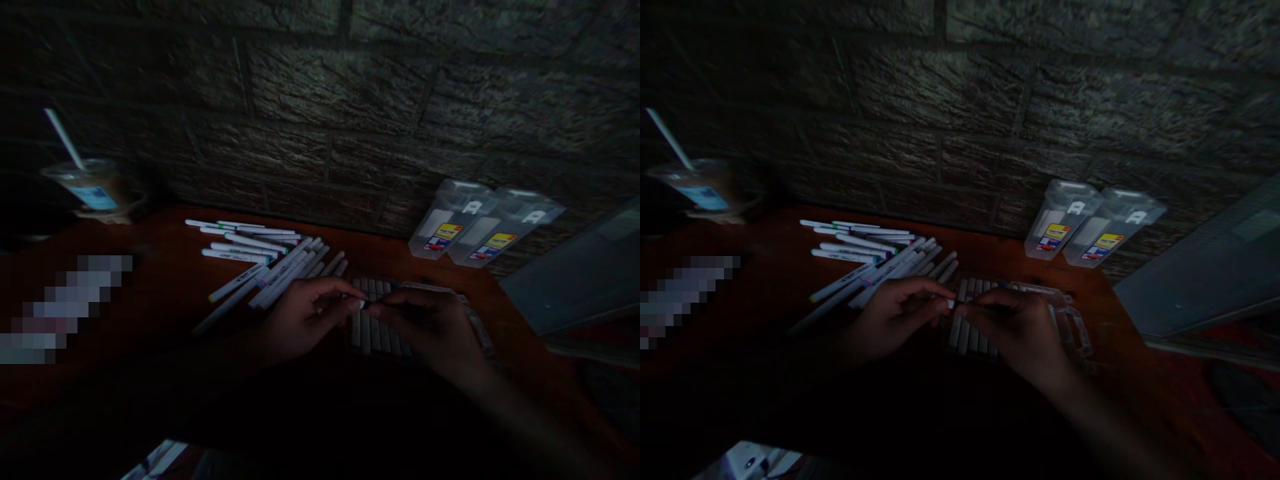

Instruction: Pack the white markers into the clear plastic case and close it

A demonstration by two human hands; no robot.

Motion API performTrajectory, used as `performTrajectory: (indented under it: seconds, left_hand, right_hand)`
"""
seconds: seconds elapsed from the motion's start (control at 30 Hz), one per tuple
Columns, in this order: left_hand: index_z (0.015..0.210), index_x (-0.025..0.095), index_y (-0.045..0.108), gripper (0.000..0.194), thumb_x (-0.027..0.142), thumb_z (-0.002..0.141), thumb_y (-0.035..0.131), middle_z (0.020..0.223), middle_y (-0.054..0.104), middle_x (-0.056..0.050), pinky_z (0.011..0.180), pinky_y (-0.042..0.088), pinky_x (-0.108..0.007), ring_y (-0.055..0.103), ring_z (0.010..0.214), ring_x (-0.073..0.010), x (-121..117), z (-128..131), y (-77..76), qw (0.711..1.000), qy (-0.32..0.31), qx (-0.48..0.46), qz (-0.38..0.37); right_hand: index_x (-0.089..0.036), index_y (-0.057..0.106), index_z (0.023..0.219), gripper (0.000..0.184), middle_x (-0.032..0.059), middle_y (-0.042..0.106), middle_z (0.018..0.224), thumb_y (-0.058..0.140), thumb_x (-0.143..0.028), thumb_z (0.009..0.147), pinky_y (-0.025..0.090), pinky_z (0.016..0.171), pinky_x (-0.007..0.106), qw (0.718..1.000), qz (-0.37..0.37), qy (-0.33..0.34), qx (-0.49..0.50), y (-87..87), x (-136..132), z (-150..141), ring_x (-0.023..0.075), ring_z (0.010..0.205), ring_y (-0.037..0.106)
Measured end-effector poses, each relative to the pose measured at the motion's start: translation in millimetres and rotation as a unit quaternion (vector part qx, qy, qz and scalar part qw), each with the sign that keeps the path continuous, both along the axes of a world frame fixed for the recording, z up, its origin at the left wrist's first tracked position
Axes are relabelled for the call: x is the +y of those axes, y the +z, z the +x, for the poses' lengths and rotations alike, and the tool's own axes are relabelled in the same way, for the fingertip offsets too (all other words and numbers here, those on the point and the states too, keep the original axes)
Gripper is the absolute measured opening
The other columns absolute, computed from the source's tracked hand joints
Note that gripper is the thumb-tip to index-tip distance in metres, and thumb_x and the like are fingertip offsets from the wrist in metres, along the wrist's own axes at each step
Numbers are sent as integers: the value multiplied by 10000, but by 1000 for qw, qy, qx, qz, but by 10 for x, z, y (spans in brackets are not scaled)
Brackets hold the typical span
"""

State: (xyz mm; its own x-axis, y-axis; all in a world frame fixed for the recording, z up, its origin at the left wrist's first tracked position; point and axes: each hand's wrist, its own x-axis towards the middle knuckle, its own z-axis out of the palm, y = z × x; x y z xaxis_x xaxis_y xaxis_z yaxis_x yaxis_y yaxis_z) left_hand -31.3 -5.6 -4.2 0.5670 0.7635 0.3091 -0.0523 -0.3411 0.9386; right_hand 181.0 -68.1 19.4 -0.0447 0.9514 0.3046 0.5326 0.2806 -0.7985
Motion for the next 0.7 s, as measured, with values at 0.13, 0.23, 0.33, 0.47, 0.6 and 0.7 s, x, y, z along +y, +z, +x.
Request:
performTrajectory:
  seconds: [0.13,0.23,0.33,0.47,0.6,0.7]
  left_hand:
    - [1008,153,740,177,311,959,676,713,698,-5,534,499,-204,643,582,-115,93,-6,50,998,24,-47,-34]
    - [1010,152,740,234,360,986,635,716,691,-10,529,494,-220,636,578,-117,172,-16,49,995,55,-70,-43]
    - [1009,157,741,233,361,986,631,742,699,-18,553,502,-238,630,582,-116,255,-24,18,989,85,-103,-62]
    - [981,164,732,202,349,972,654,718,677,-8,582,511,-256,610,576,-114,352,-30,-21,980,101,-151,-84]
    - [967,167,732,195,347,969,656,710,651,4,588,503,-253,594,567,-103,404,-31,-32,975,123,-167,-86]
    - [975,164,744,220,363,974,651,704,643,5,587,500,-251,588,575,-103,415,-32,-28,974,138,-165,-63]
  right_hand:
    - [-257,839,830,108,4,785,725,775,-334,872,493,529,235,999,-22,-1,49,11,40,15,146,585,660]
    - [-267,850,861,100,2,789,730,781,-340,863,506,544,230,994,-45,3,95,19,60,31,139,591,656]
    - [-260,853,903,135,13,787,752,793,-371,854,484,496,221,989,-72,-4,128,8,67,51,125,556,627]
    - [-244,851,992,231,-1,712,630,783,-425,864,442,423,202,978,-116,-11,170,-1,70,64,101,464,551]
    - [-224,840,1066,280,9,712,620,775,-423,881,536,487,221,969,-125,29,210,33,72,47,128,527,632]
    - [-223,811,1158,302,41,782,743,750,-387,913,582,524,236,965,-140,66,213,50,70,35,152,603,712]
